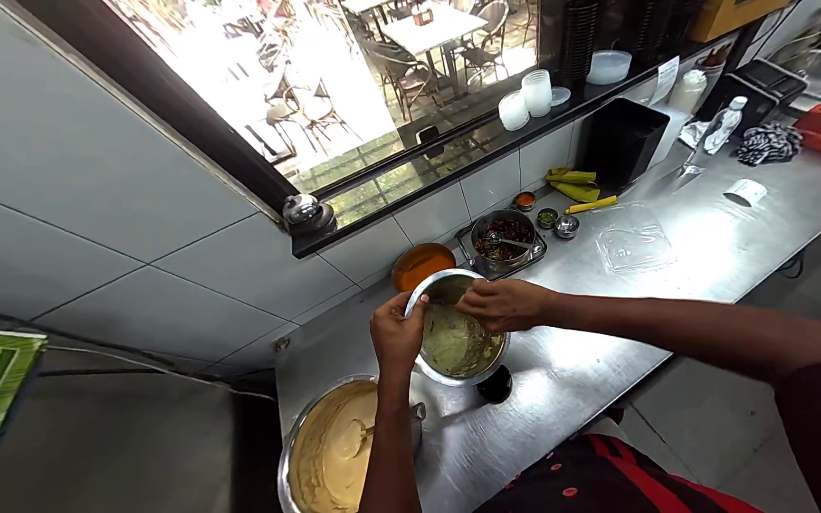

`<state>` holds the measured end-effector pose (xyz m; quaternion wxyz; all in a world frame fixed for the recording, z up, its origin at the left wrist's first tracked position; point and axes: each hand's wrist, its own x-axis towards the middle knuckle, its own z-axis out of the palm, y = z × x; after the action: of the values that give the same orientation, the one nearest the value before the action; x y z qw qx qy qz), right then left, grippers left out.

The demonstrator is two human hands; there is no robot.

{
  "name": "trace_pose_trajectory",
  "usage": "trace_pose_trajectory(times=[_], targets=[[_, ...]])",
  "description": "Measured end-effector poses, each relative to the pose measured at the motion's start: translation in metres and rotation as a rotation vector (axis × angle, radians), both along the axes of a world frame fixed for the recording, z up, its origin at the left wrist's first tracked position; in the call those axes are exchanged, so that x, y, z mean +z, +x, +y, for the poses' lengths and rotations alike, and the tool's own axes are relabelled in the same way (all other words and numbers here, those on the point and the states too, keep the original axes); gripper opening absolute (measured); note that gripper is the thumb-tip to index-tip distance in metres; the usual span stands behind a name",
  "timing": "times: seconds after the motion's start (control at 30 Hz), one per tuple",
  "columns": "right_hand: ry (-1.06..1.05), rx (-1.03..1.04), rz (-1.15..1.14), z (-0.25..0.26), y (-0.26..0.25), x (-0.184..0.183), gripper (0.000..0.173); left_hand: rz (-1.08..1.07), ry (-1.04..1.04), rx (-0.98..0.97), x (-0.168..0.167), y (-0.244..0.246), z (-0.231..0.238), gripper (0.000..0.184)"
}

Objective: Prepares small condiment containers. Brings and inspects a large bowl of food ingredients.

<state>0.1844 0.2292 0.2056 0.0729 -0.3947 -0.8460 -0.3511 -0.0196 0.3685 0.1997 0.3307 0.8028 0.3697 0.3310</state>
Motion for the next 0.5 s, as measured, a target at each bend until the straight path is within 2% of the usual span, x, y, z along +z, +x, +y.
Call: trace_pose_trajectory(times=[0.17,0.33,0.43,0.5], targets=[[-0.062,-0.136,-0.261,-0.004,-0.018,0.002,0.026,0.043,0.051,0.003,0.003,0.003,-0.006,0.017],[-0.352,-0.396,-0.174,-0.020,-0.028,0.002,0.024,0.037,0.058,-0.033,-0.003,-0.015,-0.025,0.022],[-0.548,-0.524,-0.067,-0.030,-0.043,0.010,0.014,0.061,0.076,-0.045,-0.002,-0.013,-0.030,0.022],[-0.725,-0.575,0.084,-0.031,-0.046,0.018,0.006,0.059,0.087,-0.060,-0.003,-0.010,-0.033,0.022]])
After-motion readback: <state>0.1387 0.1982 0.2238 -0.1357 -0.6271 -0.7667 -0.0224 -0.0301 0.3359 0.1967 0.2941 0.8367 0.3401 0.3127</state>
